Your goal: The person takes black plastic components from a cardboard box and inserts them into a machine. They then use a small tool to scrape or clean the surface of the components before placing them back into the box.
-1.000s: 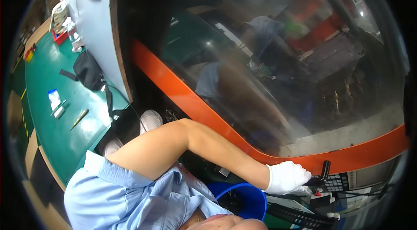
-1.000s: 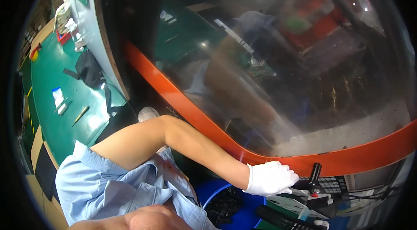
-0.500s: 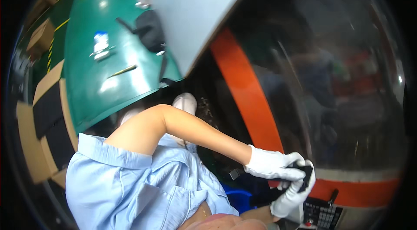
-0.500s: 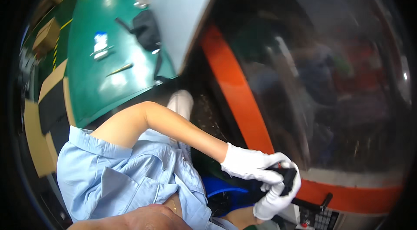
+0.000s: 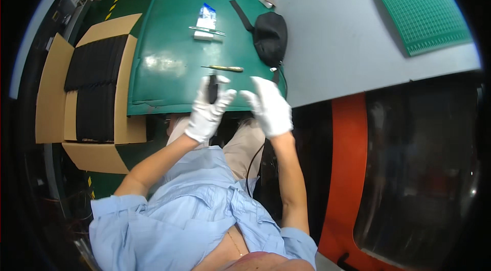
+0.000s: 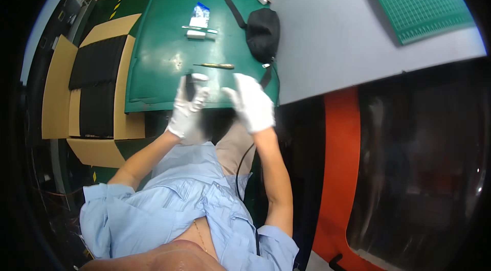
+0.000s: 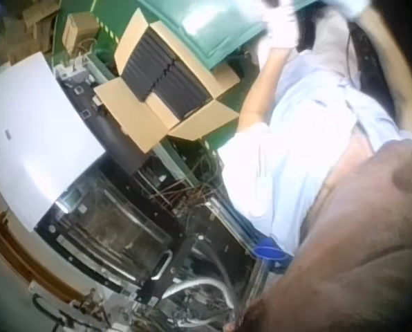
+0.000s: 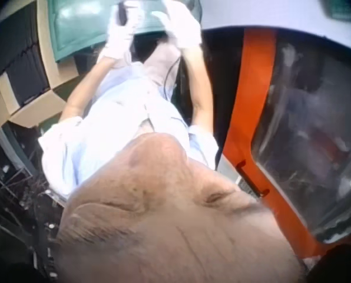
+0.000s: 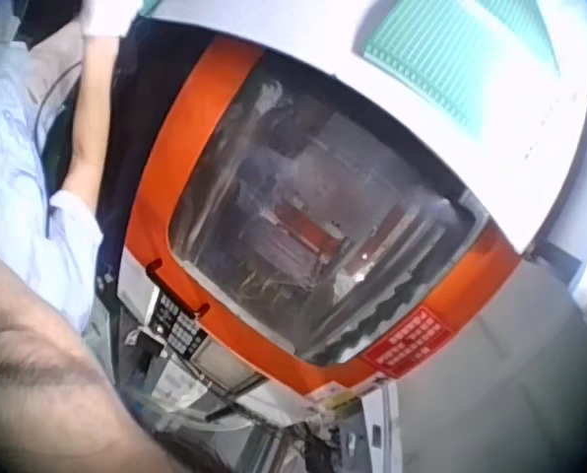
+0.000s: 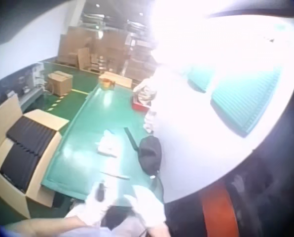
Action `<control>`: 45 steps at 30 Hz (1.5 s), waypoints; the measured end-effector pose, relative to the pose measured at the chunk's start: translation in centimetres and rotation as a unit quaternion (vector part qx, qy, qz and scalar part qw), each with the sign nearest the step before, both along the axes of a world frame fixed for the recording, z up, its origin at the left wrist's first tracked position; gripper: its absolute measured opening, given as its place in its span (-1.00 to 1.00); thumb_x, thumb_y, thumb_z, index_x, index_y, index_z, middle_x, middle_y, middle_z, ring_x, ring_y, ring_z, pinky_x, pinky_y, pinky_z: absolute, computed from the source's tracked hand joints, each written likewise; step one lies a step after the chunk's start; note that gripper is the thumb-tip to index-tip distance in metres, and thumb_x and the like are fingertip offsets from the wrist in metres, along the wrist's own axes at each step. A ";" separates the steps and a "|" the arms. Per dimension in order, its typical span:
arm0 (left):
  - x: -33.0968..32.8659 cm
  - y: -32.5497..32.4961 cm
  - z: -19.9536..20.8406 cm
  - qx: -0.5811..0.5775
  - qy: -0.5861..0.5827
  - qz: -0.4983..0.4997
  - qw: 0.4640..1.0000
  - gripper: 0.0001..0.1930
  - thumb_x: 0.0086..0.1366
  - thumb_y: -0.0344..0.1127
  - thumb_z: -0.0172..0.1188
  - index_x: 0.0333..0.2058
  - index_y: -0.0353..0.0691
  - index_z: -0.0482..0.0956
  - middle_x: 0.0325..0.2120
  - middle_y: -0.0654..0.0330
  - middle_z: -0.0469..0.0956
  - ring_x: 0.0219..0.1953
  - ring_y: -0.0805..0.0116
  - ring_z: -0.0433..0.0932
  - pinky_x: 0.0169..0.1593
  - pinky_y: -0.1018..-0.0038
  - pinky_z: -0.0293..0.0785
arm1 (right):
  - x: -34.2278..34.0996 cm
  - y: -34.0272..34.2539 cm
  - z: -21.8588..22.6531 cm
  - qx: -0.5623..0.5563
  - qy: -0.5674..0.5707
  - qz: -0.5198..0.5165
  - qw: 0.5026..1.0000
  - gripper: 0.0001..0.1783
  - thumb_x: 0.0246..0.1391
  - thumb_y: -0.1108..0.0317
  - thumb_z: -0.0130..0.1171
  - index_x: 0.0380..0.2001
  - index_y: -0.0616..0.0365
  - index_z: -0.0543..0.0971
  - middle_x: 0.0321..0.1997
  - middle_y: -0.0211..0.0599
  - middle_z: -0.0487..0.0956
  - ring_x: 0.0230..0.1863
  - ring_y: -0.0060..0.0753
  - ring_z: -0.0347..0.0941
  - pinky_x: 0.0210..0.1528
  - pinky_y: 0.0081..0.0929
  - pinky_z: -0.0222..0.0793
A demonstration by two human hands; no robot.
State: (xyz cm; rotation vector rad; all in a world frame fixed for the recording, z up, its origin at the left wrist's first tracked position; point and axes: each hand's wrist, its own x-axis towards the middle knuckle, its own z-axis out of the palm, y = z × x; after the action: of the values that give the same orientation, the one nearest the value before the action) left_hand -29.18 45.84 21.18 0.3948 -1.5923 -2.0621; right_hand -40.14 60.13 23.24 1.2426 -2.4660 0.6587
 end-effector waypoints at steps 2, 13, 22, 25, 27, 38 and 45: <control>1.3 -2.9 -1.3 0.001 -0.024 0.083 0.996 -0.75 0.36 -0.28 0.29 -0.09 -0.12 0.42 -0.37 0.41 0.40 -0.35 0.64 0.40 -0.23 0.64 0.40 | -0.5 -5.9 -4.1 0.048 0.009 0.095 0.994 -0.64 0.12 0.04 0.23 -0.23 0.11 0.50 -0.29 -0.16 0.56 -0.25 -0.05 0.54 -0.28 -0.16 0.48; 7.0 -4.5 -6.6 0.086 -0.109 0.204 0.969 -0.70 0.45 -0.11 0.15 -0.10 -0.23 0.43 -0.56 0.37 0.32 -0.53 0.58 0.34 -0.35 0.56 0.38 | -3.9 -16.3 -10.5 0.121 -0.090 0.267 0.952 -0.54 0.17 -0.05 0.11 -0.06 0.09 0.50 -0.13 -0.15 0.55 -0.13 -0.01 0.47 -0.05 -0.09 0.32; 5.3 -4.2 -6.6 0.087 -0.147 0.109 0.979 -0.76 0.36 -0.31 0.27 -0.09 -0.20 0.43 -0.50 0.40 0.43 -0.48 0.64 0.41 -0.35 0.63 0.38 | -17.9 -22.5 -14.2 0.250 -0.081 -0.010 0.965 -0.72 0.20 0.33 0.06 -0.05 0.17 0.42 0.00 0.01 0.46 0.01 0.12 0.45 0.06 -0.05 0.44; 4.8 -4.6 -6.3 0.126 -0.145 0.093 0.977 -0.76 0.36 -0.32 0.26 -0.08 -0.20 0.43 -0.50 0.40 0.43 -0.48 0.64 0.41 -0.35 0.63 0.38 | -16.7 -21.6 -14.3 0.143 -0.102 0.020 0.984 -0.84 0.21 0.34 0.05 -0.18 0.15 0.44 -0.14 0.05 0.46 -0.07 0.14 0.45 -0.03 -0.03 0.45; 4.7 -5.0 -6.4 0.128 -0.150 0.095 0.976 -0.76 0.36 -0.33 0.26 -0.08 -0.21 0.43 -0.50 0.40 0.43 -0.47 0.63 0.41 -0.35 0.62 0.38 | -16.2 -20.3 -14.8 0.093 -0.100 0.013 0.991 -0.84 0.20 0.33 0.06 -0.20 0.14 0.45 -0.15 0.06 0.46 -0.08 0.16 0.45 -0.06 -0.02 0.44; 4.3 -6.8 -6.0 0.105 -0.162 0.115 0.974 -0.79 0.29 -0.43 0.31 -0.17 -0.21 0.46 -0.55 0.44 0.37 -0.51 0.66 0.34 -0.38 0.63 0.32 | -18.2 -19.5 -13.4 0.101 -0.146 -0.102 0.979 -0.56 0.26 0.00 0.07 -0.09 0.20 0.53 -0.07 0.10 0.55 -0.02 0.13 0.53 0.01 -0.04 0.45; 5.0 -7.1 -3.5 0.005 -0.203 0.113 0.972 -0.75 0.17 -0.47 0.42 -0.32 -0.16 0.46 -0.55 0.42 0.36 -0.48 0.66 0.32 -0.37 0.62 0.29 | -17.5 -29.3 -12.4 0.158 -0.315 -0.148 0.924 -0.17 -0.29 -0.11 0.54 -0.07 0.36 0.61 0.01 0.21 0.61 0.09 0.12 0.56 0.08 -0.19 0.50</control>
State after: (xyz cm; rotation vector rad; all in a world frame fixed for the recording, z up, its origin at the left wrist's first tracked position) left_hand -24.15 38.75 17.68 1.0084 -1.6679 -1.8952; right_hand -57.66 30.84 10.85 0.7886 -3.3167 0.6714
